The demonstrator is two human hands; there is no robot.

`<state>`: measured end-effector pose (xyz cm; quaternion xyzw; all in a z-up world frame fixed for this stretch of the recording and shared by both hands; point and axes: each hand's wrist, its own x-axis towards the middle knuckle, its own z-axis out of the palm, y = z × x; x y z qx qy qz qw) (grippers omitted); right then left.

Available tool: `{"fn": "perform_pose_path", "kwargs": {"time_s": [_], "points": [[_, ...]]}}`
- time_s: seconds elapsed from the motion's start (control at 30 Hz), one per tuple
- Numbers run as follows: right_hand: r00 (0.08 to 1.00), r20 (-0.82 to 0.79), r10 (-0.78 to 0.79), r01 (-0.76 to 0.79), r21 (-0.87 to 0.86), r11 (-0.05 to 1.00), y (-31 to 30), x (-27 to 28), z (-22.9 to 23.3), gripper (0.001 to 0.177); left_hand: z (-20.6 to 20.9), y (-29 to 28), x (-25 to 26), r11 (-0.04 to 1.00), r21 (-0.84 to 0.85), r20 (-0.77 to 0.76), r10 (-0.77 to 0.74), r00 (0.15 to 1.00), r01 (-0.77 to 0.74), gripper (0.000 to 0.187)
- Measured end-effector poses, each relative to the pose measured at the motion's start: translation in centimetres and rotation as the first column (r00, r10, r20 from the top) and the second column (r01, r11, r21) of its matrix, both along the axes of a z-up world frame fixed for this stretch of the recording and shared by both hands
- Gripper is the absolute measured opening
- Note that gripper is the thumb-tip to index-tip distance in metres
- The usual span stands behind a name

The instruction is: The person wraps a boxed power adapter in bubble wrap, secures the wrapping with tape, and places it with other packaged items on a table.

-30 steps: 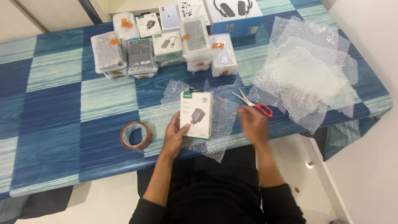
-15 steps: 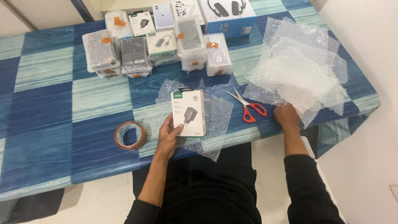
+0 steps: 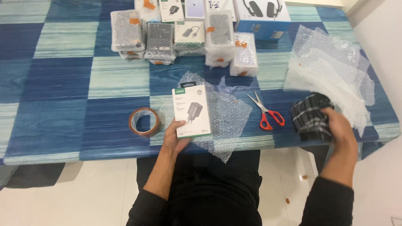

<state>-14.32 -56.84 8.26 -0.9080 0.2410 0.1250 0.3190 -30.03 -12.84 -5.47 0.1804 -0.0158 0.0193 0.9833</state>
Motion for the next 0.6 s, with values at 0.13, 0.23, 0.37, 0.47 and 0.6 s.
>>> {"fn": "perform_pose_path", "kwargs": {"time_s": [0.13, 0.23, 0.37, 0.47, 0.6], "points": [[0.987, 0.158, -0.026, -0.028, 0.333, 0.942, -7.2, 0.8, -15.1, 0.03, 1.1, -0.9, -0.3, 0.988, -0.146, -0.059, -0.054, 0.997, 0.045, 0.07], [0.159, 0.688, 0.708, -0.751, -0.381, 0.539, -6.7, 2.5, -25.3, 0.057, 4.2, -2.4, -0.6, 0.985, -0.144, -0.305, 0.043, 0.951, -0.091, 0.077], [0.637, 0.75, 0.179, -0.624, 0.364, 0.692, 18.0, -10.7, -8.4, 0.041, 3.3, -3.0, 0.0, 0.993, -0.108, -0.319, -0.081, 0.944, 0.049, 0.083], [0.414, 0.806, 0.424, -0.786, 0.082, 0.612, 24.9, -15.3, -5.3, 0.057, 0.4, -3.8, 1.5, 0.99, -0.101, -0.296, -0.127, 0.947, 0.101, 0.081], [0.305, 0.641, 0.705, -0.87, -0.113, 0.48, 28.0, -19.2, -5.0, 0.066, -0.6, -3.9, 2.1, 0.992, -0.101, -0.3, -0.103, 0.948, 0.076, 0.084]]}}
